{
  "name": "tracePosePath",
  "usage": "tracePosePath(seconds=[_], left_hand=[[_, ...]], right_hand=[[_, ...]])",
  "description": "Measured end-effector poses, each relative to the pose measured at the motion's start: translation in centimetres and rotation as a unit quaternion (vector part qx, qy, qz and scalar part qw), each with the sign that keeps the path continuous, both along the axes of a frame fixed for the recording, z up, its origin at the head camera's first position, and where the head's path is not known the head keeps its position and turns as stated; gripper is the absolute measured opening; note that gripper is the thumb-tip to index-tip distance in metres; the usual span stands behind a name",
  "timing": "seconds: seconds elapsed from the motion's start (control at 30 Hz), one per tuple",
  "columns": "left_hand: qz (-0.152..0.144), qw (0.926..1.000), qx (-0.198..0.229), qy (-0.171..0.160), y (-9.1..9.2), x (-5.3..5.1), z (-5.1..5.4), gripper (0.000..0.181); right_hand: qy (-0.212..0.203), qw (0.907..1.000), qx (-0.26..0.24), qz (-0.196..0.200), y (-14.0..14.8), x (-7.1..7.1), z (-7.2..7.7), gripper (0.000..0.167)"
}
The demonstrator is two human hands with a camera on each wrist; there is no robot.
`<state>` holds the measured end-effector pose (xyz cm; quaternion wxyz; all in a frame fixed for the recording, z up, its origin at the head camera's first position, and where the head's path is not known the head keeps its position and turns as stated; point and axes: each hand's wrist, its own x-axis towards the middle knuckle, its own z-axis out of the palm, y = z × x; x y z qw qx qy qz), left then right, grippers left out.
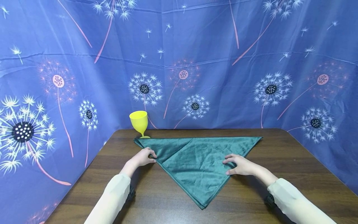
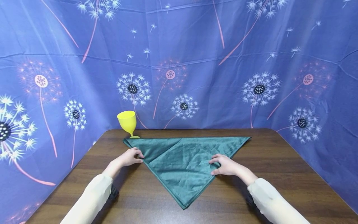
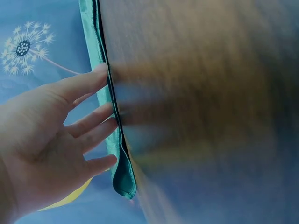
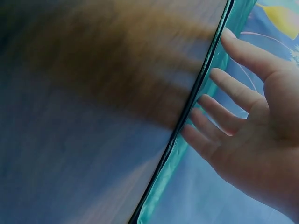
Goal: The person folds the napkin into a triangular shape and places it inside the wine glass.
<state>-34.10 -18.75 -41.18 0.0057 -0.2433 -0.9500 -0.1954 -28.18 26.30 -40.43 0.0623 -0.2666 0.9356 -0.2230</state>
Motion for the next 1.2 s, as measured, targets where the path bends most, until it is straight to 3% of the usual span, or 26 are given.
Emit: tracePosePath(seconds=[0.17, 0.47, 0.63, 0.8, 1.2], left_hand=[[0.002, 0.9999, 0.0, 0.017, -0.15, -0.31, 0.03, 0.005], [0.049, 0.998, -0.019, 0.034, 0.07, -0.29, 0.12, 0.018], [0.056, 0.9978, -0.018, 0.03, 0.05, -0.19, 0.23, 0.017], [0.054, 0.9982, -0.01, 0.025, -0.07, -0.11, 0.23, 0.015], [0.017, 0.9994, 0.021, 0.023, -0.61, -0.28, -0.46, 0.018]], right_hand=[[0.01, 0.9998, -0.004, 0.015, -0.19, 0.17, 0.26, 0.05], [0.025, 0.9986, -0.005, 0.047, -0.23, 0.39, 0.42, 0.05], [0.028, 0.9984, -0.007, 0.049, -0.2, 0.3, 0.25, 0.049], [0.031, 0.9983, -0.008, 0.048, -0.18, 0.38, 0.2, 0.047], [0.046, 0.9977, -0.005, 0.049, -0.25, 0.49, 0.1, 0.045]])
